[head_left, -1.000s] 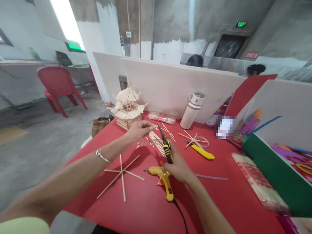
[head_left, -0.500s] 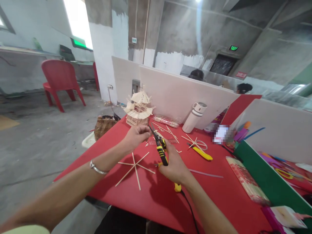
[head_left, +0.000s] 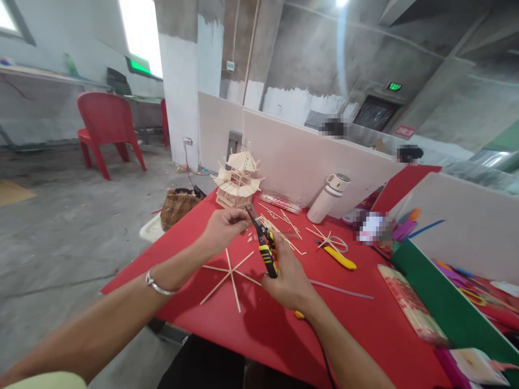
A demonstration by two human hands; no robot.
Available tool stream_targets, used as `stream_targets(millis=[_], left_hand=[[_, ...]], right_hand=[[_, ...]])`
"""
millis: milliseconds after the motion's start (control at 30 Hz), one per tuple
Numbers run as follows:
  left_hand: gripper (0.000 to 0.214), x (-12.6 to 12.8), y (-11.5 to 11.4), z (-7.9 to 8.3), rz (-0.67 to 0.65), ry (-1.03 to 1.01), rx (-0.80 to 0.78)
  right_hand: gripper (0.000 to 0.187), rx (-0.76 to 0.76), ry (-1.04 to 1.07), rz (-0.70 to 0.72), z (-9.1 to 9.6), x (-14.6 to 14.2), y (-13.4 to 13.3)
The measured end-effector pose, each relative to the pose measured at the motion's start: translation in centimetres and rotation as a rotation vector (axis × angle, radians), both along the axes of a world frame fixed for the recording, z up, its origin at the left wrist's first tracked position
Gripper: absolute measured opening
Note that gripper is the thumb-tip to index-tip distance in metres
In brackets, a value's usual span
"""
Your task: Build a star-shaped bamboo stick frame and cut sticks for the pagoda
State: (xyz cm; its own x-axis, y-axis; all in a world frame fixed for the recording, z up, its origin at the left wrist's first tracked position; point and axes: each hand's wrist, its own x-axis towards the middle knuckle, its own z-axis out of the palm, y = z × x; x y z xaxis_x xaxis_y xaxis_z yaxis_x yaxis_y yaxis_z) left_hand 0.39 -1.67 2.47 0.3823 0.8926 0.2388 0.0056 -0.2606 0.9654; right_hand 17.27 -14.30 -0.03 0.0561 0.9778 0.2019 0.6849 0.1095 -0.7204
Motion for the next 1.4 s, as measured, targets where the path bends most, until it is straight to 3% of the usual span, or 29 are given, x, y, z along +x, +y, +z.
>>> stream_targets(millis=[200,600,900,1200,1300,1400], left_hand=[[0.021,0.1,-0.1,-0.5,-0.069,-0.089,0.008],[0.015,0.0,-0.4,0.4,-0.107,0.042,0.123],[0.022,0.3,-0.1,-0.8,-0.133,0.06,0.059],[0.025,0.4,0.6,-1.6,-0.317,0.011,-0.1],[0.022,0.8,0.3,-1.7,-0.272,0.022,-0.086],[0.016,1.3,0.0,-1.9,-0.151,0.043,0.046]], right_hand=[[0.097,-0.003,-0.06,-0.043,-0.5,0.4,-0.1],[0.104,0.058,-0.093,0.048,-1.2,2.0,0.3],[0.103,0.023,-0.085,0.061,-2.4,2.3,0.8],[0.104,0.061,-0.18,0.146,-1.8,3.6,0.7],[0.103,0.024,-0.154,0.116,-2.0,3.4,0.8],[0.101,-0.013,-0.129,0.068,-2.1,3.3,1.0]])
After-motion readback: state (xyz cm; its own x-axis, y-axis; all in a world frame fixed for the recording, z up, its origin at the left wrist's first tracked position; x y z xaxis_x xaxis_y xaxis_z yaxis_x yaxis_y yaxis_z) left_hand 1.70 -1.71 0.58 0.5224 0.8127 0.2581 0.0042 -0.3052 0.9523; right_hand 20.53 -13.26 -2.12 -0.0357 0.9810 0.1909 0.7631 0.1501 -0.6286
